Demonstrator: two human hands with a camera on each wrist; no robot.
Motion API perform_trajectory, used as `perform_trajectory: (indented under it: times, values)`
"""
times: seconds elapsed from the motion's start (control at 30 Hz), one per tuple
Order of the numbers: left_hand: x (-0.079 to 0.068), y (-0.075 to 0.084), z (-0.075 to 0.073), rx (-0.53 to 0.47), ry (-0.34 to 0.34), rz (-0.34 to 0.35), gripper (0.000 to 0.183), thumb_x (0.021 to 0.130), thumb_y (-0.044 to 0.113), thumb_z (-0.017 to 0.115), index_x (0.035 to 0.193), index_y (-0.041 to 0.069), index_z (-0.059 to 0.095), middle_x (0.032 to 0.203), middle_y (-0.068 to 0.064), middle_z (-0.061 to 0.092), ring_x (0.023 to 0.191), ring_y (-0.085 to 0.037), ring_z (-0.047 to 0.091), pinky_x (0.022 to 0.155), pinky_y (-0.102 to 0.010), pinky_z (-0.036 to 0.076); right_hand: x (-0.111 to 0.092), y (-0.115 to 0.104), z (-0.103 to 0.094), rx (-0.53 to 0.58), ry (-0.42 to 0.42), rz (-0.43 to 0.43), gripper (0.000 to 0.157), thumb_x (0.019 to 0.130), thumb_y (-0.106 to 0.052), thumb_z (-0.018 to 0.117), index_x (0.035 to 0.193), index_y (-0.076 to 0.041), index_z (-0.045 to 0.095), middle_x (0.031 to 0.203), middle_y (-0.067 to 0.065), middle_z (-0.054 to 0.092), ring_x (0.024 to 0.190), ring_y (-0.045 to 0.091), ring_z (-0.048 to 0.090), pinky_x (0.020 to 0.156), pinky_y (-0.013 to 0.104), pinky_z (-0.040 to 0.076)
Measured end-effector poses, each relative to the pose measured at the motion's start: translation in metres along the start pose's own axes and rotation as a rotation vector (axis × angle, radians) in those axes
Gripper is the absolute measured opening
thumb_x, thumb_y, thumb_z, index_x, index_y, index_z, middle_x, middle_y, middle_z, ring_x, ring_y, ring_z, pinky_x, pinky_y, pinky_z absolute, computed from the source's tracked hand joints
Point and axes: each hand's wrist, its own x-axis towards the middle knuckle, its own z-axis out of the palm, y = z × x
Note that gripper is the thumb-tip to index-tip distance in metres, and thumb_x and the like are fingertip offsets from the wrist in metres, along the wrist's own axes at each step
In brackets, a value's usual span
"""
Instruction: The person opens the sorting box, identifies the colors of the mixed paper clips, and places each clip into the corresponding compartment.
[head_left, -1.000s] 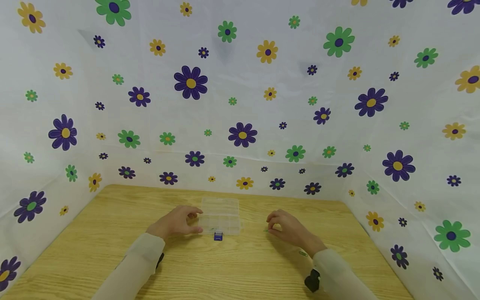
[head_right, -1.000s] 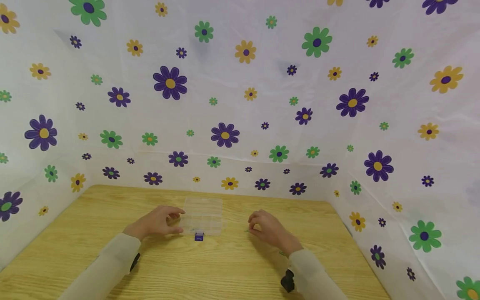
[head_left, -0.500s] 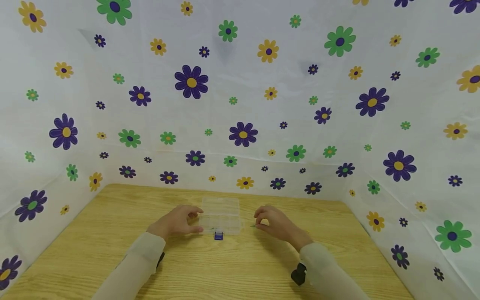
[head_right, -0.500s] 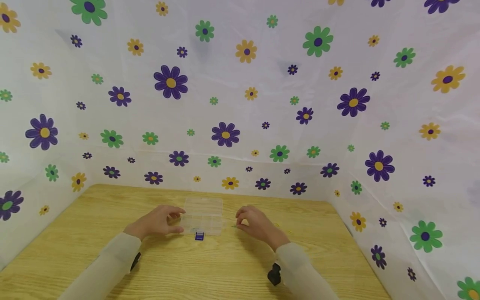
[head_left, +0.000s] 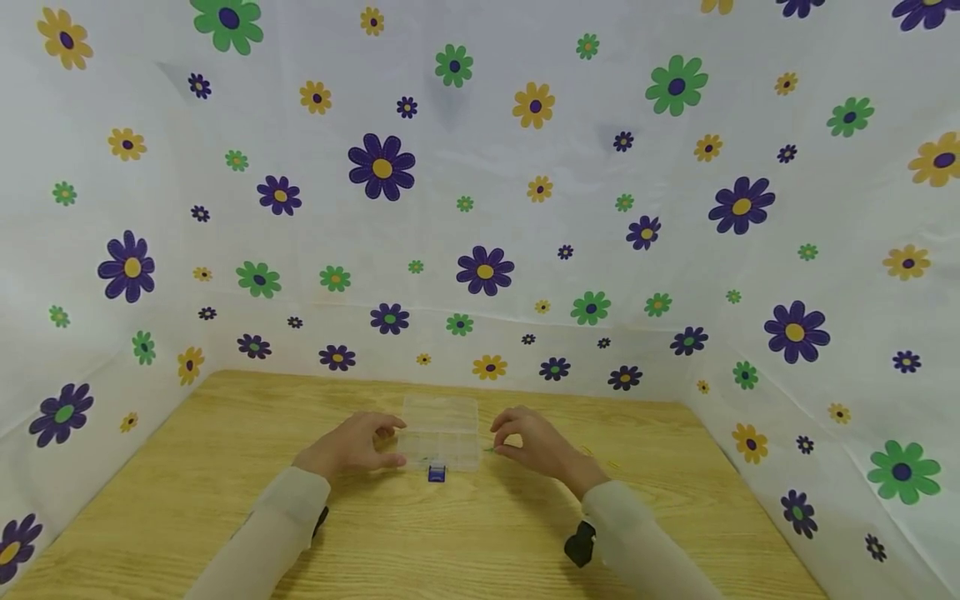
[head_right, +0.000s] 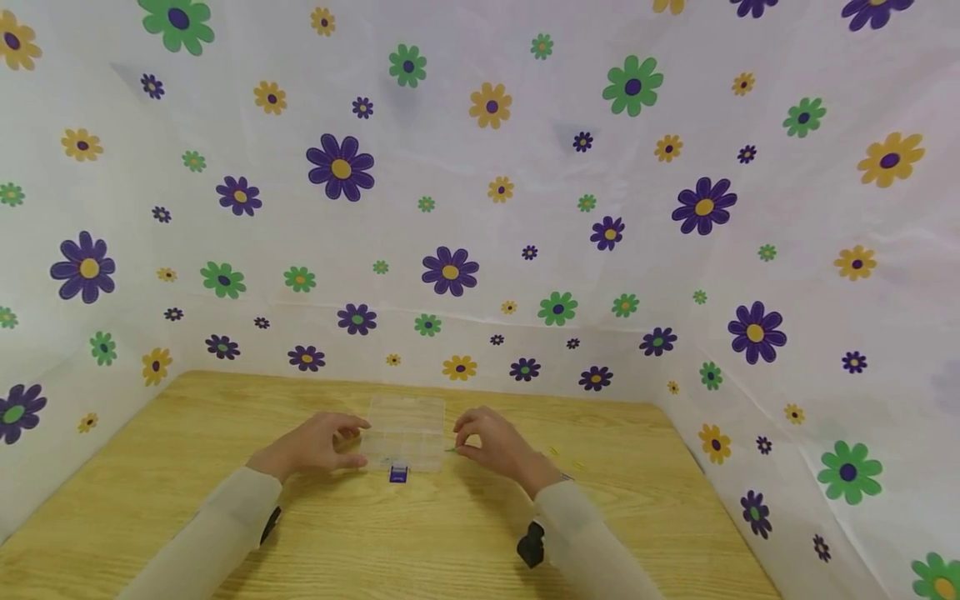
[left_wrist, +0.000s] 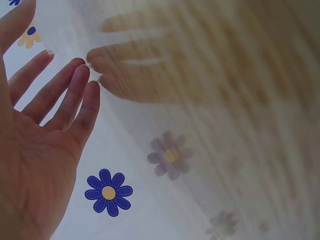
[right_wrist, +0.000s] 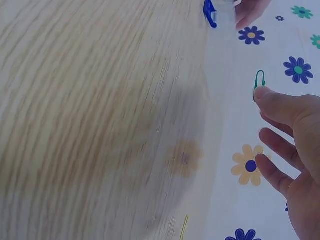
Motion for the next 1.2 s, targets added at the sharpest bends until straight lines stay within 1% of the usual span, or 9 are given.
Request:
perform_trajectory:
  times: [0.17, 0.3, 0.5, 0.7, 0.9, 1.07, 1.2]
  values:
    - [0.000, -0.001, 0.001, -0.004, -0.001, 0.008, 0.068, 0.085, 0.044, 0.083, 0.136, 0.002, 0.064, 0.132, -0.017, 0.068, 0.116, -0.034, 0.065, 0.105, -0.056, 0.052, 0.005, -0.002, 0.005, 0.051, 0.021, 0.002, 0.008, 0.093, -0.012, 0.076, 0.084, -0.013, 0.077, 0.116, 0.008, 0.073, 0.111, 0.028, 0.064, 0.099, 0.046, 0.055]
    - [0.001, -0.002, 0.002, 0.001, 0.000, -0.012, 0.067, 0.085, 0.044, 0.084, 0.135, 0.004, 0.065, 0.129, -0.015, 0.069, 0.115, -0.031, 0.065, 0.105, -0.055, 0.052, 0.009, -0.004, 0.008, 0.078, 0.017, 0.016, 0.009, 0.093, -0.012, 0.076, 0.084, -0.013, 0.077, 0.117, 0.009, 0.073, 0.112, 0.029, 0.064, 0.099, 0.047, 0.055]
    - [0.002, -0.002, 0.003, 0.004, -0.001, -0.030, 0.067, 0.084, 0.044, 0.084, 0.136, 0.005, 0.065, 0.129, -0.014, 0.069, 0.115, -0.030, 0.065, 0.106, -0.054, 0.052, 0.015, -0.008, 0.011, 0.083, 0.009, 0.032, 0.008, 0.094, -0.014, 0.076, 0.086, -0.013, 0.077, 0.118, 0.008, 0.072, 0.114, 0.028, 0.064, 0.101, 0.047, 0.054]
    - [0.002, 0.000, 0.002, 0.004, 0.002, -0.043, 0.067, 0.084, 0.043, 0.085, 0.136, 0.006, 0.065, 0.129, -0.014, 0.069, 0.116, -0.030, 0.065, 0.107, -0.054, 0.052, 0.019, -0.010, 0.013, 0.085, 0.016, 0.015, 0.007, 0.093, -0.013, 0.076, 0.086, -0.012, 0.078, 0.117, 0.009, 0.073, 0.112, 0.028, 0.064, 0.100, 0.046, 0.055]
    - [0.001, 0.001, 0.001, 0.006, 0.002, -0.048, 0.066, 0.084, 0.043, 0.085, 0.135, 0.006, 0.066, 0.129, -0.013, 0.070, 0.115, -0.030, 0.065, 0.107, -0.054, 0.052, 0.023, -0.014, 0.016, 0.094, 0.025, 0.008, 0.008, 0.092, -0.012, 0.077, 0.085, -0.010, 0.078, 0.115, 0.010, 0.073, 0.112, 0.029, 0.064, 0.101, 0.047, 0.053]
    - [0.000, 0.003, 0.000, -0.004, 0.002, -0.042, 0.066, 0.084, 0.042, 0.085, 0.135, 0.005, 0.065, 0.130, -0.015, 0.069, 0.115, -0.031, 0.065, 0.106, -0.054, 0.052, 0.027, -0.017, 0.018, 0.105, 0.024, 0.006, 0.009, 0.092, -0.012, 0.077, 0.084, -0.009, 0.078, 0.115, 0.012, 0.074, 0.112, 0.030, 0.065, 0.103, 0.048, 0.052]
    - [0.001, 0.002, 0.001, 0.002, 0.008, -0.030, 0.067, 0.084, 0.043, 0.085, 0.135, 0.004, 0.065, 0.130, -0.015, 0.069, 0.115, -0.031, 0.065, 0.106, -0.054, 0.052, 0.031, -0.018, 0.022, 0.109, 0.014, 0.026, 0.009, 0.093, -0.013, 0.077, 0.083, -0.011, 0.078, 0.116, 0.009, 0.073, 0.113, 0.028, 0.064, 0.105, 0.050, 0.051]
